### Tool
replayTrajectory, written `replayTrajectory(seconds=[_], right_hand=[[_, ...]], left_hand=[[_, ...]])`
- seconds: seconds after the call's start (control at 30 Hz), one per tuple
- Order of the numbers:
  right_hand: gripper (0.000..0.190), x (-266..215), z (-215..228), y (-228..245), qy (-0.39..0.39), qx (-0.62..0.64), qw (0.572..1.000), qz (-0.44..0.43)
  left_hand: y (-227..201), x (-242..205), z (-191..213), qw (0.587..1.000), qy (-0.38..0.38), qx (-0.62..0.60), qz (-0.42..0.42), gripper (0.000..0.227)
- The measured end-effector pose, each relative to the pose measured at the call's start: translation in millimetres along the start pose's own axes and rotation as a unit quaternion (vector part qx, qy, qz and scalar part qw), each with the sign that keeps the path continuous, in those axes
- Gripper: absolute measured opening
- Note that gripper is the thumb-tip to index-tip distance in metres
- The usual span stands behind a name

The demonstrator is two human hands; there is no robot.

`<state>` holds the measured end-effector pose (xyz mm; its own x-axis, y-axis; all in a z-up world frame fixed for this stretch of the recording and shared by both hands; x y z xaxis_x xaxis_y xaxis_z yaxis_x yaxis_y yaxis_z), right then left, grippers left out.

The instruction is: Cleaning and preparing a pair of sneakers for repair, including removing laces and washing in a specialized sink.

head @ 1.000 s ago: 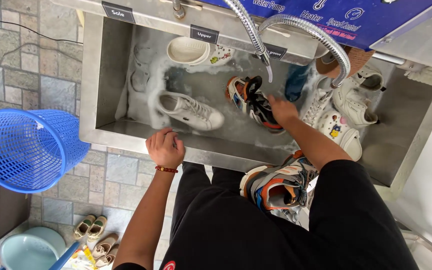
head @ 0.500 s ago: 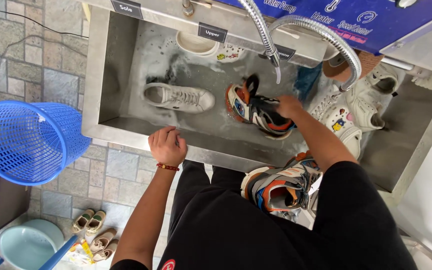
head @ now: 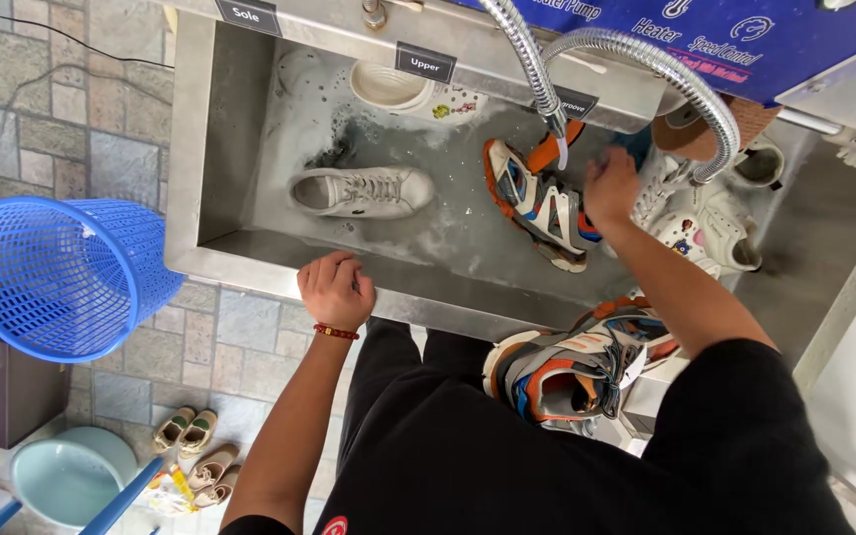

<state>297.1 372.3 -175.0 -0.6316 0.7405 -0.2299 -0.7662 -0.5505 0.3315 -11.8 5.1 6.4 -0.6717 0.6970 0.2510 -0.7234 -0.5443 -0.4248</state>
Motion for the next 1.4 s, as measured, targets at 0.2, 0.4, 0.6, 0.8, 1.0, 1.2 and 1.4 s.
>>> replayTrajectory(seconds=[0.2, 0.4, 0.6, 0.8, 1.0, 1.2, 1.4], right_hand=[[0.090, -45.7, 91.4, 151.3, 0.027, -0.076, 0.979, 0.190], [0.110, -4.5, 55.3, 86.8, 0.201, -0.053, 0.977, 0.045], [0.105, 21.2, 31.7, 29.0, 0.296, 0.219, 0.929, -0.019], [0.100, 22.9, 20.7, -4.9, 0.208, 0.252, 0.944, -0.056], [0.124, -1.8, 74.7, 115.7, 0.155, 0.039, 0.986, -0.039], [0.131, -9.9, 35.2, 104.9, 0.200, -0.148, 0.968, 0.008], [0.128, -27.0, 100.9, 103.6, 0.150, 0.035, 0.984, 0.087]], left_hand=[[-3.5, -1.7, 3.8, 1.000, -0.002, 0.000, -0.011, 0.008], [-1.5, -1.1, 1.6, 1.000, -0.002, 0.007, -0.014, 0.008], [-1.7, 2.2, 1.1, 1.000, -0.007, 0.002, -0.012, 0.007], [-0.7, 3.2, 1.1, 1.000, -0.007, -0.002, -0.014, 0.007], [-6.0, 1.9, 5.9, 1.000, -0.012, -0.011, -0.013, 0.006], [-2.1, 0.4, 2.5, 1.000, -0.014, -0.011, -0.012, 0.005], [-2.1, -1.2, 2.0, 1.000, -0.009, -0.010, -0.004, 0.006]])
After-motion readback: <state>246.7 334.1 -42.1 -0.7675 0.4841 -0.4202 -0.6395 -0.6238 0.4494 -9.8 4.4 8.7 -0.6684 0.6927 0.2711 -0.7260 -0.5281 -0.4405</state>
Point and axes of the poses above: each hand's wrist, its own x-axis towards the middle knuckle, its own z-axis out of the back of the hand, y = z × x, the point moved 1 cm from there along x, towards the middle knuckle, and after that the axes turned 7 degrees about z, right-handed, at the moved point
